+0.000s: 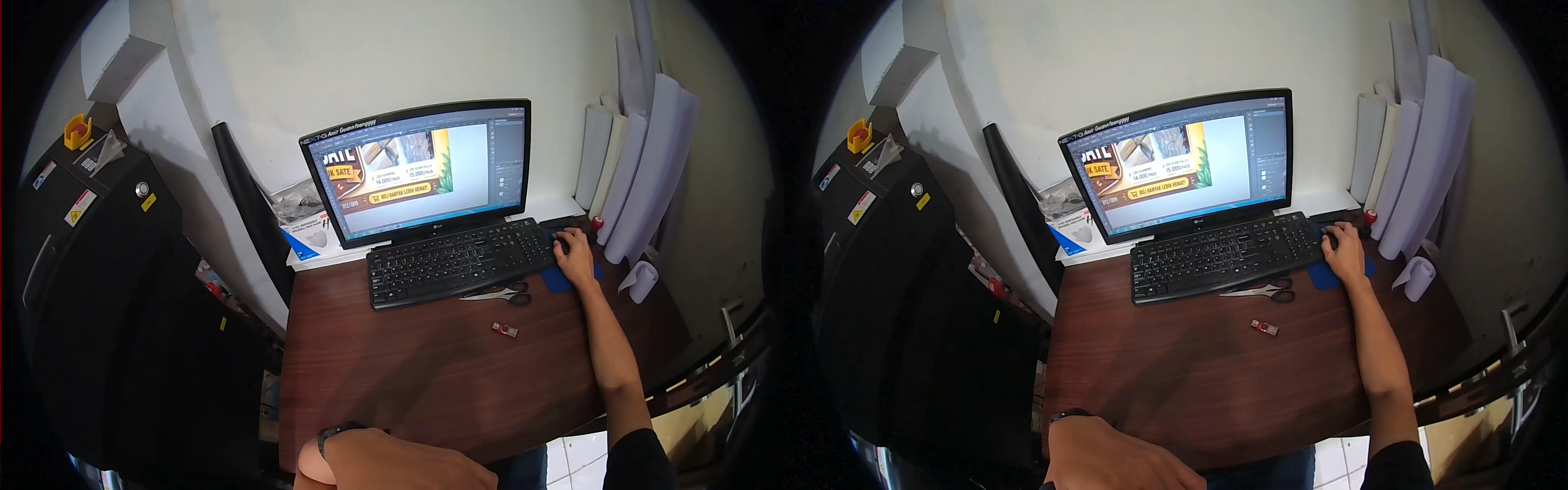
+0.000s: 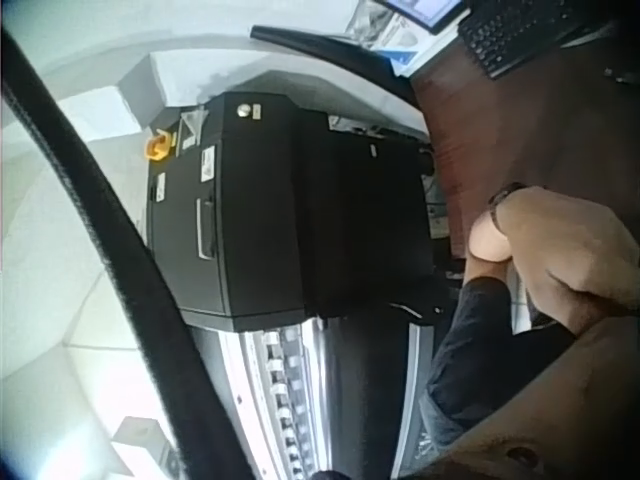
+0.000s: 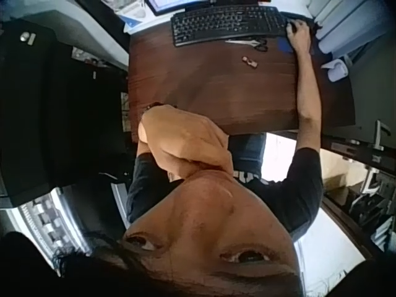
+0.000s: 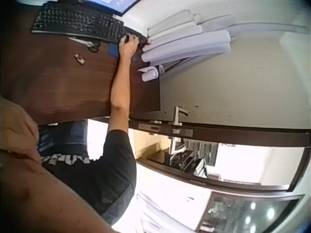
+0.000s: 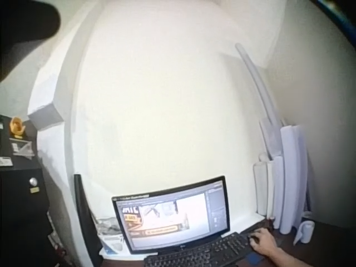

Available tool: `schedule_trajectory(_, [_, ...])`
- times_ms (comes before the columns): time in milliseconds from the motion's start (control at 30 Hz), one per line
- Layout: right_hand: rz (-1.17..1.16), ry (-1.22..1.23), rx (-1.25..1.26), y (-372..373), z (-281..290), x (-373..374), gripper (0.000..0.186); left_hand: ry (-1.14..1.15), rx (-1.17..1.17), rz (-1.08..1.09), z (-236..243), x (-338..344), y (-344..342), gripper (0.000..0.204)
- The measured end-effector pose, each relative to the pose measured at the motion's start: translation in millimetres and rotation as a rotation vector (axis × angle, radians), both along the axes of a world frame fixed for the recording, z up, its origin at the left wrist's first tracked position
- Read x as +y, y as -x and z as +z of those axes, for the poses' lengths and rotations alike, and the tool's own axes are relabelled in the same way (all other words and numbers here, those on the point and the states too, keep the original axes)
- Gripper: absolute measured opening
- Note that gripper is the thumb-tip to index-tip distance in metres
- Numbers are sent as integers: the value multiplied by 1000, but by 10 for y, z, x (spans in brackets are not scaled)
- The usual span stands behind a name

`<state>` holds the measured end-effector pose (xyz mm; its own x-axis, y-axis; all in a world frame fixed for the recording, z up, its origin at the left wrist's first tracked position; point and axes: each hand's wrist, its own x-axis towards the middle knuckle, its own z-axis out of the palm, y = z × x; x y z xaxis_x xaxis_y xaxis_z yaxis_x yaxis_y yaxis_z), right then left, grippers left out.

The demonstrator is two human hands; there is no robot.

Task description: Design a product label or banner using graphic design software on a computer.

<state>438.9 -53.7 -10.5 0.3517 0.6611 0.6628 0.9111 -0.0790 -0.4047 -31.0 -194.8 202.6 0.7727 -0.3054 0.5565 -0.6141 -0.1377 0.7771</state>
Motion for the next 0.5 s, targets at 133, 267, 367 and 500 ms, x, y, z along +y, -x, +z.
schedule_trajectory(133, [1,-2,-2,-9,21,-34,29,70,73,-33,35,12,-71,26])
schedule_trajectory(267, [-8,-9,-11,-45,19,-39,28,92,117,-114,-6,22,-172,17])
schedule_trajectory(367, [-13,-11,1,-29,25,-23,28,144,68,-125,-105,-37,-255,15])
schedule_trajectory(500, [-17,-8,9,-23,22,2,27,179,6,-115,-109,-46,-295,16])
